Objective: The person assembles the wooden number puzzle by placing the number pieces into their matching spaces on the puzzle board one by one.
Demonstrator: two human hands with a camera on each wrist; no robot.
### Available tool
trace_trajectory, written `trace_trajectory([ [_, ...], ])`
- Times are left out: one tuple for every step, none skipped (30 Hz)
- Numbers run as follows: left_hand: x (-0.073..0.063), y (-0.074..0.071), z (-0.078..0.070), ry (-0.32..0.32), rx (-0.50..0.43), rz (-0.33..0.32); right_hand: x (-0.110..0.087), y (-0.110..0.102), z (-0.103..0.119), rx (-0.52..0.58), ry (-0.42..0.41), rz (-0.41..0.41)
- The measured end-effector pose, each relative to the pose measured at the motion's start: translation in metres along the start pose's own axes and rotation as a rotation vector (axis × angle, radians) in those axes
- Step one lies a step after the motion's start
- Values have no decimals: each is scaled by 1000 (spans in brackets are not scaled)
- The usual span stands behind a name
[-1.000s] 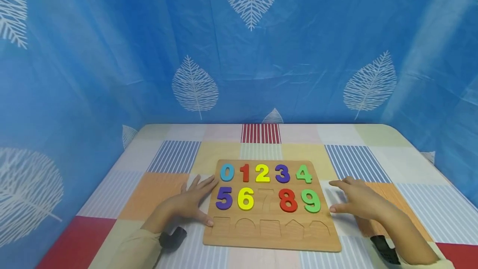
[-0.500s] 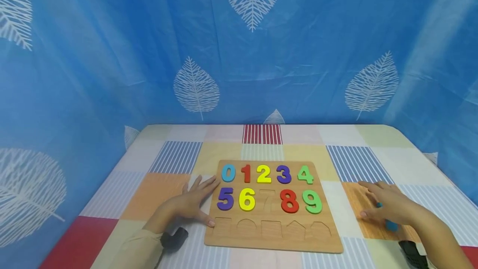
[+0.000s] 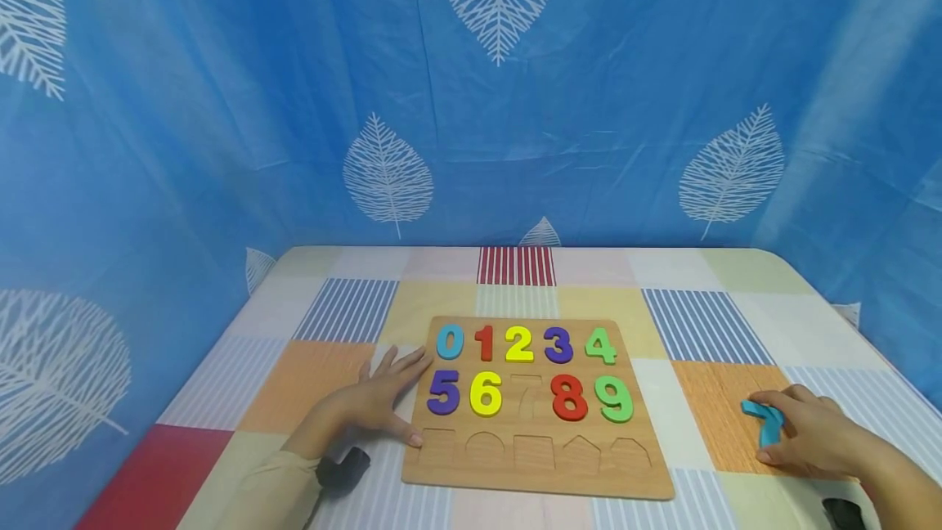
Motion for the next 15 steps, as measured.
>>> trace_trajectory([
  [0, 1, 0, -5, 3, 0, 0, 1, -1, 4, 1, 2],
  [0, 1, 0, -10, 3, 1, -1, 1, -1, 8, 4, 4],
  [0, 2, 0, -13, 3, 1, -1, 2, -2, 7, 5, 5],
  [-1, 2, 0, -10, 1, 2, -1, 2, -2, 6, 9, 7],
  [-1, 2, -1, -2, 0, 2, -2, 3, -3, 9, 9, 11],
  [-2, 2, -1, 9, -6, 2, -2, 3, -4, 10, 7, 11],
  [-3, 2, -1, 21, -8, 3, -2, 4, -4, 13, 8, 14],
  [-4, 1, -1, 32, -13, 3, -1, 4, -4, 17, 8, 18],
  [-4, 1, -1, 46, -19, 3, -1, 3, -4, 19, 6, 22],
  [-5, 0, -1, 59, -21, 3, 0, 3, -4, 23, 4, 25],
  [-5, -1, 0, 65, -18, 6, 1, 2, -3, 27, -2, 26],
  [-5, -2, 0, 68, -13, 7, 2, 1, -2, 28, -10, 25],
  [-4, -4, 0, 68, -6, 6, 3, -1, -1, 32, -10, 27],
  [-2, -6, -1, 69, 0, 0, 4, -3, -1, 29, -9, 22],
  [-1, -8, -1, 66, 3, -5, 4, -5, -1, 32, -7, 18],
])
Point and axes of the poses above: each hand's wrist, its own x-axis towards the middle knuckle, its own y-axis out of the palm, z = x × y, the point moved 5 cm from there along x, towards the middle knuckle, and after that the axes turned 4 degrees about y, right-handed, at the moved point
